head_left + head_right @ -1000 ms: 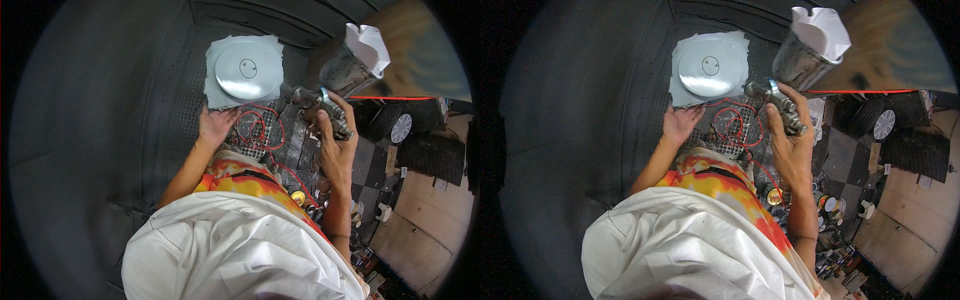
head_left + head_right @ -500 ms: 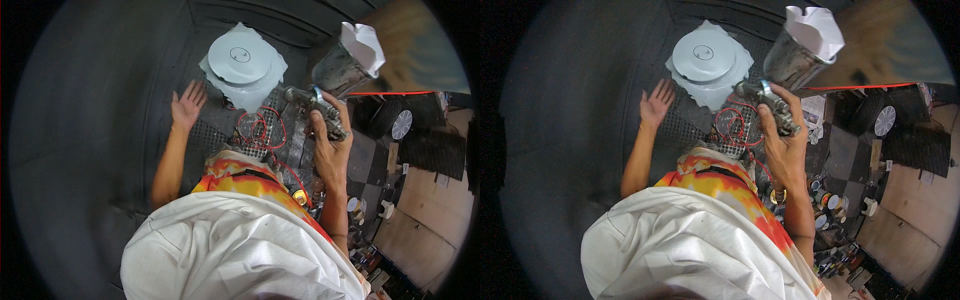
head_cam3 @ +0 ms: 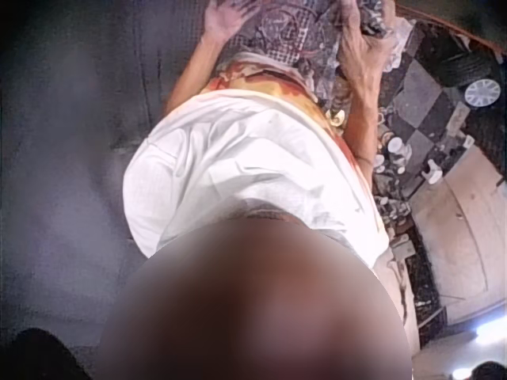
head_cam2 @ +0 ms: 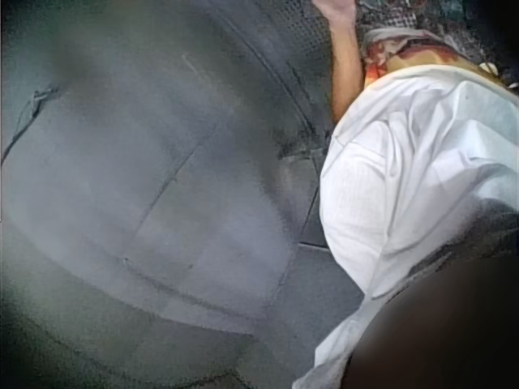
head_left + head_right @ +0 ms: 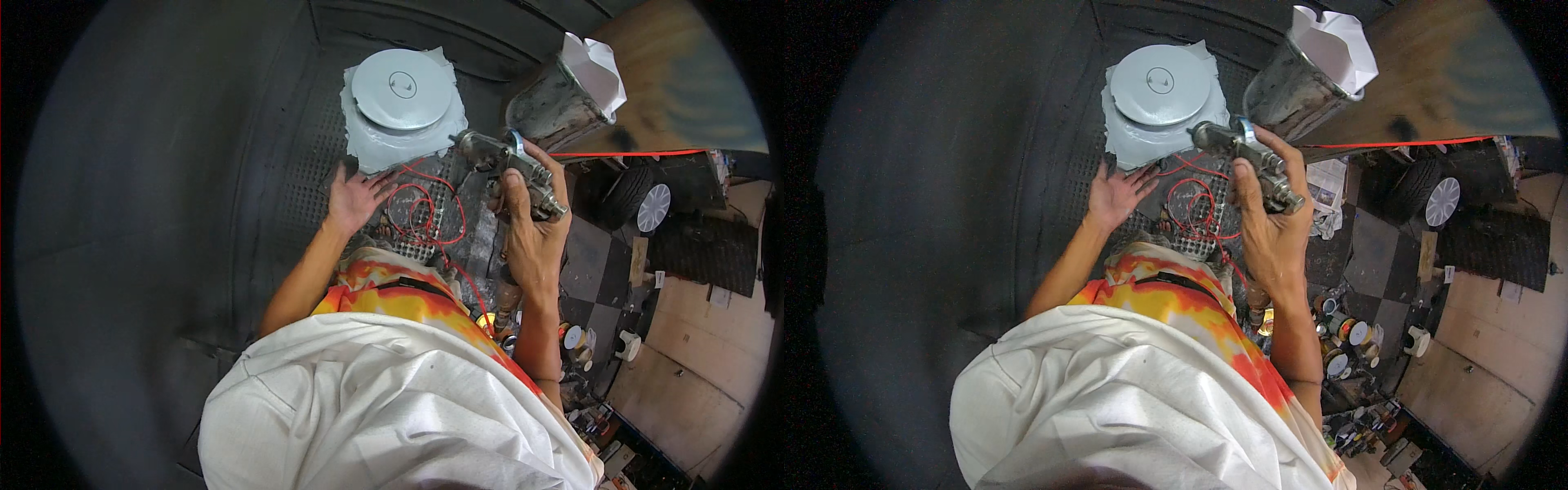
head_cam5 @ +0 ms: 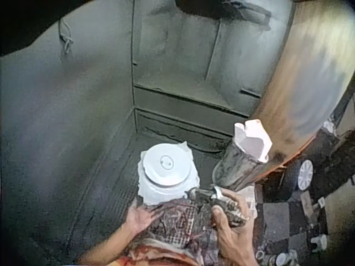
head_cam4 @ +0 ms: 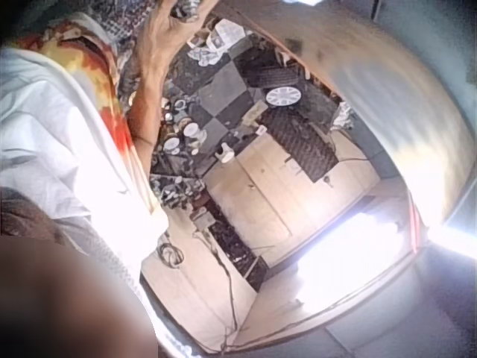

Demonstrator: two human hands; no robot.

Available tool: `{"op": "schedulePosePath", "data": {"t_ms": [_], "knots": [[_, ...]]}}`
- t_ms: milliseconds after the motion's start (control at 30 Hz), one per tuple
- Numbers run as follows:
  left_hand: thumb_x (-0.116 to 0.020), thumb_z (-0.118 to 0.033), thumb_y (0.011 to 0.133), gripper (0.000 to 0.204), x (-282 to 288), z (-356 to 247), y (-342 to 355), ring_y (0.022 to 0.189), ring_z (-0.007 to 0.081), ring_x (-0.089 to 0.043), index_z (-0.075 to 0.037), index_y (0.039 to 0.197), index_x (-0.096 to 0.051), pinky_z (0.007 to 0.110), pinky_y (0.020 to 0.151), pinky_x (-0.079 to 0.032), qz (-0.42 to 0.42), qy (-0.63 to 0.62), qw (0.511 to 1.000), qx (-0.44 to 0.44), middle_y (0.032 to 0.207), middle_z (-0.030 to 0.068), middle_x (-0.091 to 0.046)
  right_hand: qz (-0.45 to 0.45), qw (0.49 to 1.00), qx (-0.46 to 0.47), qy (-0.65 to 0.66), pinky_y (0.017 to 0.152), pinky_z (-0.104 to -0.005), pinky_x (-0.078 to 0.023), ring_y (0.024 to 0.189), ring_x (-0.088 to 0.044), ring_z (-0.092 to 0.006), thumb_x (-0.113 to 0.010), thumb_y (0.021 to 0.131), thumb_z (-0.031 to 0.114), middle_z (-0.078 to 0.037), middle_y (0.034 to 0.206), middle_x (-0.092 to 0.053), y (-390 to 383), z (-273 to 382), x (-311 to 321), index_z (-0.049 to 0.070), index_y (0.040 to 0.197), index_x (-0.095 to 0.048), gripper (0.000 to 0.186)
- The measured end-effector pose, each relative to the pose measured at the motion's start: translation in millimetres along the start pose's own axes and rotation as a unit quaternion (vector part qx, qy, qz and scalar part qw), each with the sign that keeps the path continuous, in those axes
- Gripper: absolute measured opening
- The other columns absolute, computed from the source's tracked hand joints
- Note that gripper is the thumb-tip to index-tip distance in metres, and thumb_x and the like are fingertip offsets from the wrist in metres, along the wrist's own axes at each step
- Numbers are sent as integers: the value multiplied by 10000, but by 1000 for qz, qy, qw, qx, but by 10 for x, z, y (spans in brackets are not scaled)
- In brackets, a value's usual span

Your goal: The recorder is spray-painting a circular automotive part (center cap or small rim component) inside a paint booth.

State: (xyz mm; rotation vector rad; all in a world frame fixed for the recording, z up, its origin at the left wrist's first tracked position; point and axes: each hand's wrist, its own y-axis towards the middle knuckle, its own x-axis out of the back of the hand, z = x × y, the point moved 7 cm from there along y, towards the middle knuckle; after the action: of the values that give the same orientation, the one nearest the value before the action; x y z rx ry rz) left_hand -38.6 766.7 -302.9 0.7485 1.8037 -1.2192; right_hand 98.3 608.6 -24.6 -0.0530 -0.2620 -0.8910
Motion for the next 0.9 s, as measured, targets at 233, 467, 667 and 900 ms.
{"op": "schedulePosePath", "data": {"t_ms": [233, 467, 667, 900], "knots": [[-284, -544, 1021, 675, -107, 19, -53, 1353, 422, -373, -9, 1424, -365, 547, 1155, -295, -47, -85, 995, -14, 1388, 257, -427, 13, 1000, 20, 9, 657, -207, -485, 729, -574, -61, -613, 980, 176, -24, 916, -640, -3, 122, -35, 10, 1281, -541, 351], [-270, -532, 1028, 666, -114, 88, -17, 1341, 438, -389, 8, 1405, -367, 544, 1149, -316, -3, -97, 995, -12, 1402, 268, -407, -22, 998, -7, -57, 808, -236, -481, 904, -582, -87, -617, 972, 133, -54, 1044, -645, -112, 6, 178, 28, 1270, -552, 322], [-280, -522, 1028, 660, -199, 143, 31, 1349, 434, -376, 9, 1412, -356, 542, 1150, -318, -5, -101, 995, -17, 1395, 276, -406, 29, 999, -21, -12, 769, -220, -482, 849, -580, -72, -639, 961, 181, -22, 965, -653, -229, 172, -5, 24, 1262, -572, 346], [-258, -587, 1009, 736, -94, -216, 34, 1373, 374, -335, 19, 1418, -348, 546, 1154, -289, -68, -84, 991, -79, 1450, 253, -365, 58, 998, -39, -10, 786, -245, -478, 880, -568, -81, -625, 965, 134, -45, 1001, -638, -180, 55, 43, 39, 1279, -543, 337]]}}
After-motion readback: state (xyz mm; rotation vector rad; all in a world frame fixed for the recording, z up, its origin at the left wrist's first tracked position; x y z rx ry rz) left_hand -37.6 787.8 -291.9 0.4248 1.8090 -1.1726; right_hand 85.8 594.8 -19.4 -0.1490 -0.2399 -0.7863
